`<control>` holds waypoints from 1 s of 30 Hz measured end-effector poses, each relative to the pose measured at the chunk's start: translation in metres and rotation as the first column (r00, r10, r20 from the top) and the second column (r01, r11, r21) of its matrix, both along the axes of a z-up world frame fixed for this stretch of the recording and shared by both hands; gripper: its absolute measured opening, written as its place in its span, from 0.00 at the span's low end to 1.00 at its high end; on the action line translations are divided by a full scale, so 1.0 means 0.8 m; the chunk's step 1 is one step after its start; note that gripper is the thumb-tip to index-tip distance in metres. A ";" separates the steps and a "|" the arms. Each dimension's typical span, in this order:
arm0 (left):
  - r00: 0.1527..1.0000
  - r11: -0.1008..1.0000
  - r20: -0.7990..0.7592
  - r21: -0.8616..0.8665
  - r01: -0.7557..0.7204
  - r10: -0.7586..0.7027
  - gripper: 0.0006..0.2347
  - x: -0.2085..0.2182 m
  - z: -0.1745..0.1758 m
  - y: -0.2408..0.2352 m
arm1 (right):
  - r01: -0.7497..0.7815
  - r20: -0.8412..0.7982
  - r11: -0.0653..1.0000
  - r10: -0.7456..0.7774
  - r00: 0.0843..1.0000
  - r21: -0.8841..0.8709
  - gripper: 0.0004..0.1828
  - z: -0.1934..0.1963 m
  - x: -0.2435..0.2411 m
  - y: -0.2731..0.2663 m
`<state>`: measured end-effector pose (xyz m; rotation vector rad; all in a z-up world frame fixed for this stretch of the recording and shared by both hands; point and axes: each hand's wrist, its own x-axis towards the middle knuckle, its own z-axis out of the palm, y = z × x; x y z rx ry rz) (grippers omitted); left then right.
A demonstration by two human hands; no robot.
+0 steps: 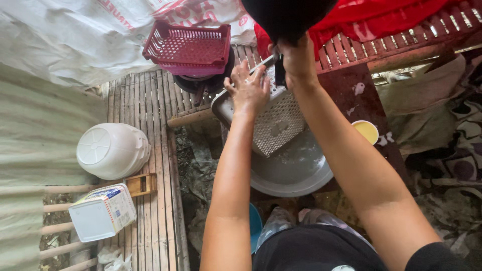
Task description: The person washes several plastic baskets by hand in a large metal basin filled with water. They scrub a grey basket, a red basket, and a purple basket, rinsing each one thoroughly before placing them on a bamboo platform to dry.
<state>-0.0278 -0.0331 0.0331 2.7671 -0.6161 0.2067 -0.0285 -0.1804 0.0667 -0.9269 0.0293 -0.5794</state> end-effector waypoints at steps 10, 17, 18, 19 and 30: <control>0.977 0.981 0.094 0.051 0.186 -0.190 0.18 0.026 -0.029 0.019 | 0.023 0.065 1.000 -0.022 0.998 -0.013 0.12 -0.045 0.076 0.034; 0.964 0.961 -0.017 -0.090 0.262 -0.265 0.29 0.018 -0.010 0.006 | 0.176 -0.011 0.959 -0.183 0.983 -0.224 0.17 -0.037 0.065 0.038; 0.965 0.960 0.010 -0.102 0.262 -0.262 0.25 0.023 -0.018 0.006 | 0.172 -0.029 0.955 -0.184 0.982 -0.240 0.18 -0.032 0.060 0.038; 0.965 0.958 0.036 -0.115 0.261 -0.259 0.21 0.027 -0.022 0.008 | 0.168 -0.047 0.952 -0.186 0.981 -0.256 0.19 -0.028 0.057 0.039; 0.966 0.966 0.050 -0.039 0.257 -0.255 0.26 0.034 -0.033 0.001 | 0.240 -0.047 0.766 -0.332 0.942 -0.597 0.21 0.009 0.009 0.064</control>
